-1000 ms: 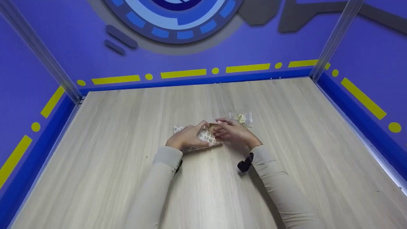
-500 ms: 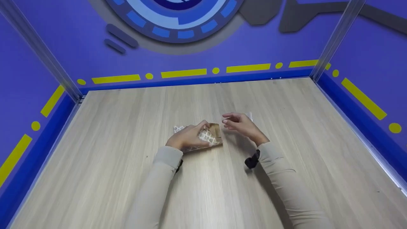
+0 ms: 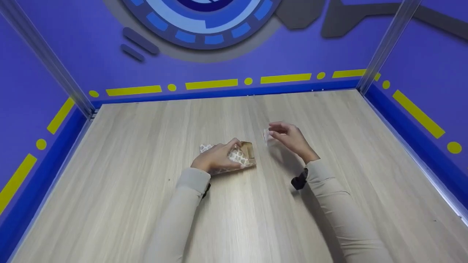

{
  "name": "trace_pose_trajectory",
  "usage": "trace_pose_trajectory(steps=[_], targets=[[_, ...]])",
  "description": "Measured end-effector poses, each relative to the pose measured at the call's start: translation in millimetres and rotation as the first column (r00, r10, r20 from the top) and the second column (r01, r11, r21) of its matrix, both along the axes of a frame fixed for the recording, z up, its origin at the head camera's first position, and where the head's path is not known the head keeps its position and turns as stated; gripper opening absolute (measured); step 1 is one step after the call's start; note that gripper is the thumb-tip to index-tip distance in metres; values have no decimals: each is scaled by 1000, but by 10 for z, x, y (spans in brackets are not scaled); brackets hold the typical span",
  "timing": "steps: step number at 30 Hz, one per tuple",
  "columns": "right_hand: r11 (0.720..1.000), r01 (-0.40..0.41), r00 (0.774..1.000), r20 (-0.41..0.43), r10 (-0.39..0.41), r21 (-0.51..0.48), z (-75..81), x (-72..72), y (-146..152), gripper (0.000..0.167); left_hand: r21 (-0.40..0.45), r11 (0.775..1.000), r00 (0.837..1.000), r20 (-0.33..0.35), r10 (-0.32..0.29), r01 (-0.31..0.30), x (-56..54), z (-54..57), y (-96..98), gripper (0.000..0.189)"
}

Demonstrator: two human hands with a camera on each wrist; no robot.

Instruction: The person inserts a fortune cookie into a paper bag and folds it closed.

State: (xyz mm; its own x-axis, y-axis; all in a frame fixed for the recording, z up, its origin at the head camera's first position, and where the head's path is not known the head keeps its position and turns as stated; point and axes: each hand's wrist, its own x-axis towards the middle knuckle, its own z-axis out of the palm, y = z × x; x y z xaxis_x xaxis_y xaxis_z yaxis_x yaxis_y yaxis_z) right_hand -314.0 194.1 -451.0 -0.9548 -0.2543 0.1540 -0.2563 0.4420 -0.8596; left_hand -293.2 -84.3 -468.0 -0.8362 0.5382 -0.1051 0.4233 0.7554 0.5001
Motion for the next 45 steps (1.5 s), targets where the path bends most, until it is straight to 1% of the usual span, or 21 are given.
trace_pose_trajectory(steps=[5, 9, 12, 20, 28, 35, 40, 42, 45], targets=[[999, 35, 999, -8, -35, 21, 7, -30, 86, 39, 7, 1000, 1000, 15, 7, -7, 14, 5, -3, 68], [998, 63, 998, -1, -63, 5, -1, -54, 145, 40, 4, 1000, 1000, 18, 15, -15, 20, 6, -2, 67], [996, 87, 996, 11, -87, 11, -3, -64, 186, 40, 1, 1000, 1000, 18, 17, -17, 24, 7, -1, 67], [990, 109, 993, 40, -113, 87, -36, -98, 266, 44, -3, 1000, 1000, 11, 18, -18, 26, 1, -4, 67], [982, 142, 984, 86, -154, 128, -102, -129, 321, 49, 2, 1000, 1000, 4, 10, -10, 17, -3, -2, 67], [982, 145, 974, 157, -163, 121, -170, -113, 355, 54, 0, 1000, 1000, 6, -2, 2, -3, -8, -14, 69], [982, 137, 969, 189, -160, 127, -204, -120, 345, 59, -3, 1000, 1000, 1, -4, 4, 2, -6, -17, 69], [981, 139, 967, 197, -164, 135, -212, -124, 340, 62, -2, 1000, 1000, -1, -5, 5, 4, -4, -15, 69], [978, 160, 957, 221, -188, 137, -224, -124, 334, 65, -1, 1000, 1000, 2, -5, 5, 9, -1, -14, 68]])
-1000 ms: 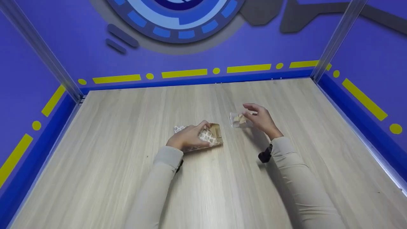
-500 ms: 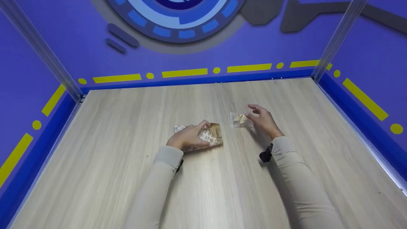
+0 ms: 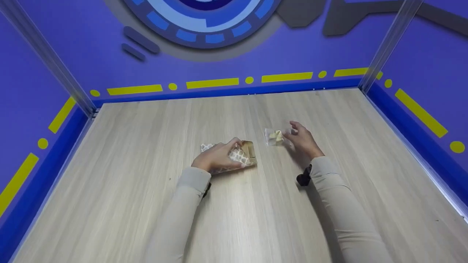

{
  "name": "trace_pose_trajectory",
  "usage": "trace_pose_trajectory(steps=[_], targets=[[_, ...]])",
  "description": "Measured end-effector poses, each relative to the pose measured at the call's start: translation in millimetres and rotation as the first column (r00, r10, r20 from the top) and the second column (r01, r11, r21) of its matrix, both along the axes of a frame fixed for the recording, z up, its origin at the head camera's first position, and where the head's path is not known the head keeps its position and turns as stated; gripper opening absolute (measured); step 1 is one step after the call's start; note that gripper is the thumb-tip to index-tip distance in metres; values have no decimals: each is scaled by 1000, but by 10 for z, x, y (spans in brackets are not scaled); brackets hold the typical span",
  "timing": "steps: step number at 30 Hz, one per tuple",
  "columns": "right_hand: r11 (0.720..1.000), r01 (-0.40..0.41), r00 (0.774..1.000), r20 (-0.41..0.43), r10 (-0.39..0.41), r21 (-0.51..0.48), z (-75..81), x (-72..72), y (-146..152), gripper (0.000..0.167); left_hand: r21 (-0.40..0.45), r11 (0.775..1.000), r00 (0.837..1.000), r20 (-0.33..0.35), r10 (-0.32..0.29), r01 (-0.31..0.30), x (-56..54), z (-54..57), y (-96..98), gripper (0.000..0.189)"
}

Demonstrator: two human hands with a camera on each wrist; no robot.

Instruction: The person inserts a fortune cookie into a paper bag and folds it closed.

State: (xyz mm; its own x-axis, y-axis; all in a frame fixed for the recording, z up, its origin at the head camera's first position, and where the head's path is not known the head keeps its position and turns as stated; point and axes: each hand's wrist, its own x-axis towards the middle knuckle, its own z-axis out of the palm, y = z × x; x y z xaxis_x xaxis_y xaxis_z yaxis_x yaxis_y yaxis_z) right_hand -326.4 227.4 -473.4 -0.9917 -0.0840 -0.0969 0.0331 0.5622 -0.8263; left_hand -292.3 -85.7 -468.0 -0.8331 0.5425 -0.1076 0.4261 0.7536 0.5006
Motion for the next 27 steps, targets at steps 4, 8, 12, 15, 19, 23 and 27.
trace_pose_trajectory(steps=[4, 8, 12, 15, 19, 23, 27], targets=[[1000, 22, 1000, 20, -21, -12, -22, -6, 11, 67, 0, 1000, 1000, 0, -2, 2, 0, 3, 6, 67], [999, 21, 999, 34, -20, -29, -59, -26, 34, 67, 2, 1000, 1000, 2, -4, 4, -1, 4, 6, 68], [999, 28, 998, 65, -25, -42, -102, -45, 47, 66, 4, 1000, 1000, 8, 0, 0, 1, 5, 4, 67], [998, 41, 996, 84, -37, -55, -119, -47, 40, 64, 10, 1000, 1000, 17, 5, -5, 1, 2, 7, 68], [995, 57, 994, 93, -50, -77, -137, -42, 19, 62, 21, 1000, 999, 33, 15, -16, -5, -10, 10, 69], [993, 55, 995, 92, -45, -106, -163, -35, 18, 61, 14, 1000, 999, 34, 23, -24, -6, -11, 12, 69], [986, 68, 993, 105, -53, -150, -178, -31, 20, 61, 10, 1000, 999, 29, 23, -24, 2, -4, 13, 70]])
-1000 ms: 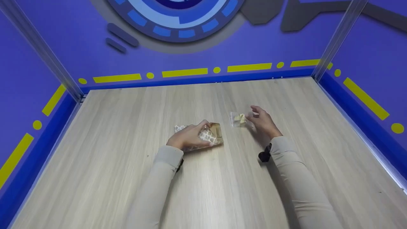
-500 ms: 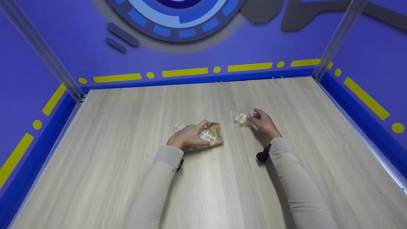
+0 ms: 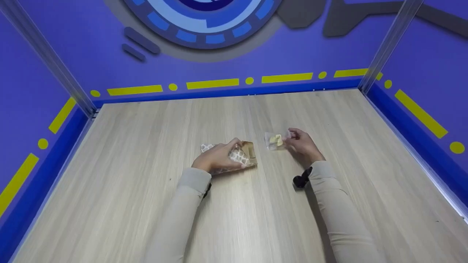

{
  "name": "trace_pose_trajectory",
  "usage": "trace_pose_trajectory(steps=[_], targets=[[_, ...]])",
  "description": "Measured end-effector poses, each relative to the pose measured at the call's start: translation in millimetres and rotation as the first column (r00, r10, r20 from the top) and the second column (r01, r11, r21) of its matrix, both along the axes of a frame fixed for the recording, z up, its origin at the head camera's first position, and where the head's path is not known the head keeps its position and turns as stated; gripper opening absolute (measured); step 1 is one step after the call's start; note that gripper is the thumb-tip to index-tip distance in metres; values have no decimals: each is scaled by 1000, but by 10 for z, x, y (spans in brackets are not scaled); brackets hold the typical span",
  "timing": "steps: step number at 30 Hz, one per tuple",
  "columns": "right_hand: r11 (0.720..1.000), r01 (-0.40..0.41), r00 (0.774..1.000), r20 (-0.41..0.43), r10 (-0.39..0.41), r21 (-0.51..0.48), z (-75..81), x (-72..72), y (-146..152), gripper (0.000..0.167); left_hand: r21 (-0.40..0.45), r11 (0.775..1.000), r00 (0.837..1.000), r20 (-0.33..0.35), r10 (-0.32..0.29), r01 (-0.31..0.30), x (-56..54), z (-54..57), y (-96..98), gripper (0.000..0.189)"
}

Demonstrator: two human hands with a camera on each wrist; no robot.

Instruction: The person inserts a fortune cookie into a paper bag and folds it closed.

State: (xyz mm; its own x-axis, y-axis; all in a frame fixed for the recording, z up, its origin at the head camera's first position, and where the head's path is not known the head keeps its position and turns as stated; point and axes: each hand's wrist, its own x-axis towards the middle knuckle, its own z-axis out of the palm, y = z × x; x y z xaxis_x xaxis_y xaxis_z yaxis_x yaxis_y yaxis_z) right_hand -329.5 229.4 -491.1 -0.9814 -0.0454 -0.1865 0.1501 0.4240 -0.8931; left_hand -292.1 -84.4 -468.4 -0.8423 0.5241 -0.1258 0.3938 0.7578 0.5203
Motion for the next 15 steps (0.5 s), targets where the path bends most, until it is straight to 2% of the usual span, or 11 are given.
trace_pose_trajectory(steps=[10, 15], targets=[[981, 88, 996, 30, -84, -173, -6, 29, -33, 58, -8, 1000, 1000, -8, 11, -11, -2, -4, -1, 72], [974, 106, 994, 25, -103, -201, -26, 36, -35, 56, -10, 1000, 1000, -15, 10, -10, -6, -8, -1, 73]])
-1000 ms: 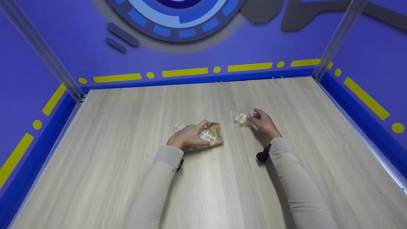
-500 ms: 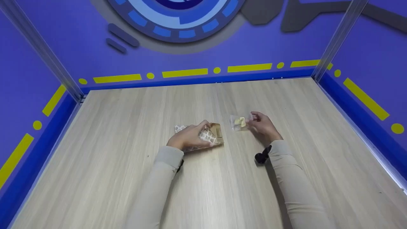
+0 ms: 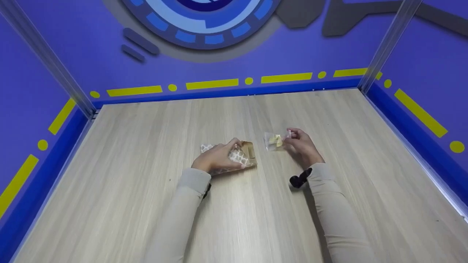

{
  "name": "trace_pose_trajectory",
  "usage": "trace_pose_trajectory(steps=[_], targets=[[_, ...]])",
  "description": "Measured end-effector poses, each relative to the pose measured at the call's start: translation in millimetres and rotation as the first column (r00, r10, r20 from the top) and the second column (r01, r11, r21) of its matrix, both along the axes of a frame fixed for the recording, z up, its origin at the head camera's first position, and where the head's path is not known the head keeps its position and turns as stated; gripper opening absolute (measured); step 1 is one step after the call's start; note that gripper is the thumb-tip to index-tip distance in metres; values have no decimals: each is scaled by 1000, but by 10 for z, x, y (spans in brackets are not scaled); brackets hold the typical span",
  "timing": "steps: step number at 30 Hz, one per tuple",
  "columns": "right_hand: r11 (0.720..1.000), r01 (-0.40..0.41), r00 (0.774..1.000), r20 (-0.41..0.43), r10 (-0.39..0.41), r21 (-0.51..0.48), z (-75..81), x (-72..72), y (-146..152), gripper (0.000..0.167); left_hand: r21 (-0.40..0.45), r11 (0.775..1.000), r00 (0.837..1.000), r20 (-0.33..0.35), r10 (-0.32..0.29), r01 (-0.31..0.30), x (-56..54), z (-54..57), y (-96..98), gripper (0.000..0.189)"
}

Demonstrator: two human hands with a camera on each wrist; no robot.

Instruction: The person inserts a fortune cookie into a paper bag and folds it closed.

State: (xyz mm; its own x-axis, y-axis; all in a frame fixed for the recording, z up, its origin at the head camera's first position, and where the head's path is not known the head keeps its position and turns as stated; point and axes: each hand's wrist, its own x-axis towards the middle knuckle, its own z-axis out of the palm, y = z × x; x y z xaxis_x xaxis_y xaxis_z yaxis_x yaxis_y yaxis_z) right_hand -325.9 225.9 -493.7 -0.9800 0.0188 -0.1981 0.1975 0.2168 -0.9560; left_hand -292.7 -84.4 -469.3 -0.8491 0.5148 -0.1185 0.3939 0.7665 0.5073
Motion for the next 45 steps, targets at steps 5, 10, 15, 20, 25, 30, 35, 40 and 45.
trace_pose_trajectory(steps=[5, 10, 15, 20, 25, 30, 35, 40, 45], targets=[[1000, 3, 1000, -2, -3, -24, -4, 23, 17, 57, -4, 1000, 1000, -10, -8, 8, 2, 9, 7, 70], [1000, 18, 1000, -1, -18, -23, -14, 23, 32, 58, -7, 1000, 1000, -24, -15, 14, 9, 14, 6, 69], [999, 26, 1000, 17, -25, -33, -20, 41, 35, 57, -9, 1000, 1000, -24, -11, 11, 18, 18, 1, 68], [998, 37, 999, 23, -36, -56, -25, 62, 22, 54, -6, 1000, 1000, -11, 0, 0, 20, 16, 3, 67], [998, 55, 998, 22, -54, -39, -32, 68, -3, 51, -9, 1000, 1000, -7, 14, -14, 23, 17, 3, 68], [997, 68, 997, 27, -68, -27, -22, 85, -10, 49, -5, 1000, 1000, -5, 12, -12, 24, 20, 7, 70], [999, 46, 999, 27, -45, -25, -1, 90, 8, 45, 19, 1000, 1000, -6, -5, 5, 20, 11, 2, 68], [999, 37, 998, 42, -36, -16, 40, 77, 31, 42, 28, 999, 1000, -10, -16, 17, 12, -2, 2, 67], [999, 37, 998, 42, -36, -29, 85, 69, 10, 39, 19, 1000, 1000, -14, -11, 12, 7, -8, -2, 67]])
